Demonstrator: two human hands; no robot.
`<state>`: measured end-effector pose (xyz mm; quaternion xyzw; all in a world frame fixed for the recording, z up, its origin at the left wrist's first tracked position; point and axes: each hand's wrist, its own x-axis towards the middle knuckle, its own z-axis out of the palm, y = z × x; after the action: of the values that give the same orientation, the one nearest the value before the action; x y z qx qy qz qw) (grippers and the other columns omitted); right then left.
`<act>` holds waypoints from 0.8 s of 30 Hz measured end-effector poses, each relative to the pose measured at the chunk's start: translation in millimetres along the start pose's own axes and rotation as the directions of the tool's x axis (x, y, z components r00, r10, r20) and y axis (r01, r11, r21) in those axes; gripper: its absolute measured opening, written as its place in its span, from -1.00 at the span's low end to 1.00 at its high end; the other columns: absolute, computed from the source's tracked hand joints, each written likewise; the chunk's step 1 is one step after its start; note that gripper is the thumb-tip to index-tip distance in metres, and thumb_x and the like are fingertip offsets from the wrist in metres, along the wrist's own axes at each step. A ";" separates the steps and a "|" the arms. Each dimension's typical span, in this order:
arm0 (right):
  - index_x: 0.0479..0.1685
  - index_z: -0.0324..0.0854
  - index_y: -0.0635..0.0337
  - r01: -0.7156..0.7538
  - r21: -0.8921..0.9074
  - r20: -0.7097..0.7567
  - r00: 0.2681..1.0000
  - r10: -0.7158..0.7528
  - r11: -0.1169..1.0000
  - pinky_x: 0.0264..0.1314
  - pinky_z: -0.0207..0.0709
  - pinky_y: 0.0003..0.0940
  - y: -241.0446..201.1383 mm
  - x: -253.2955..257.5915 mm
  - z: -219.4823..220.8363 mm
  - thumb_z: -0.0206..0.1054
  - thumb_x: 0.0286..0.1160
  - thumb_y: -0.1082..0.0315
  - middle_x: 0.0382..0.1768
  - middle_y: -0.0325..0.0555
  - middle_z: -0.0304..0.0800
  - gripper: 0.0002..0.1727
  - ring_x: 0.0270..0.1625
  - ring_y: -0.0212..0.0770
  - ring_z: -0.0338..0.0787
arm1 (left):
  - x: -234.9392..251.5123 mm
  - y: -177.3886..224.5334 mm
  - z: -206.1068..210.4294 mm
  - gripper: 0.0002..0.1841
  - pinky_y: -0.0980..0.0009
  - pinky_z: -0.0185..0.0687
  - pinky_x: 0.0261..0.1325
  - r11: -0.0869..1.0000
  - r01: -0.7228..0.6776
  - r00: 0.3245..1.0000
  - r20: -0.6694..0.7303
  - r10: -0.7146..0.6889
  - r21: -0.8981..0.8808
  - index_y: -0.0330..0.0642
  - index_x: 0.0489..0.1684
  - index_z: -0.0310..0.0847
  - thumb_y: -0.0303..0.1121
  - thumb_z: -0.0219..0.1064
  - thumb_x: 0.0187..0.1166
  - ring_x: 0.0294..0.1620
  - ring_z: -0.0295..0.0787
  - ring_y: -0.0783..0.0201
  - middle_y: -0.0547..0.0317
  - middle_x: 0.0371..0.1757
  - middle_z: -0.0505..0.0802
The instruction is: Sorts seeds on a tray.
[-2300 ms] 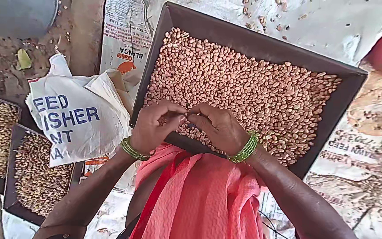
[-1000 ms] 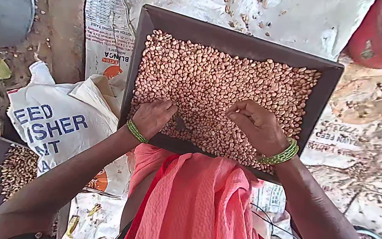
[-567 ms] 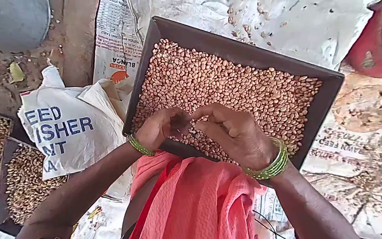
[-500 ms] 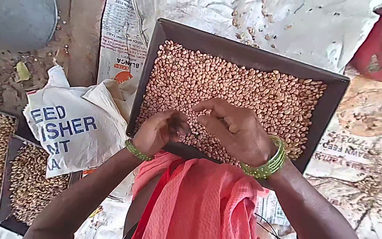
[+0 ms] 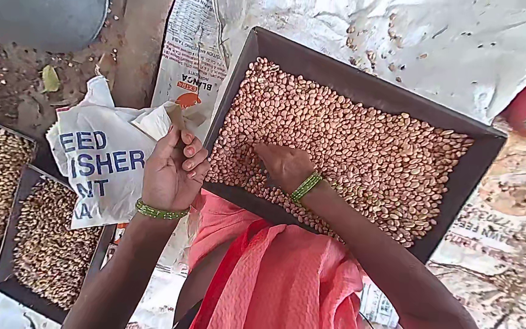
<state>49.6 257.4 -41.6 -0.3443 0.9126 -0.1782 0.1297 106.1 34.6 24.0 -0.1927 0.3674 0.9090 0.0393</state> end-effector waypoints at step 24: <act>0.11 0.67 0.11 -0.019 0.447 0.022 1.000 0.011 0.894 -0.61 0.27 -0.55 10.1 -29.0 -117.3 0.22 0.73 0.17 -0.64 -0.43 0.41 -0.75 -0.67 -0.52 0.31 | -11.2 -59.0 47.8 -0.49 0.32 0.66 0.45 0.961 0.264 0.964 -0.009 -0.266 -0.087 -0.19 0.26 0.63 -0.21 -0.32 0.94 0.32 0.79 0.19 0.02 0.25 0.82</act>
<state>22.8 311.7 63.5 -0.2999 0.8486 -0.3789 0.2153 113.6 110.9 21.1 -0.2510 0.2996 0.9084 0.1487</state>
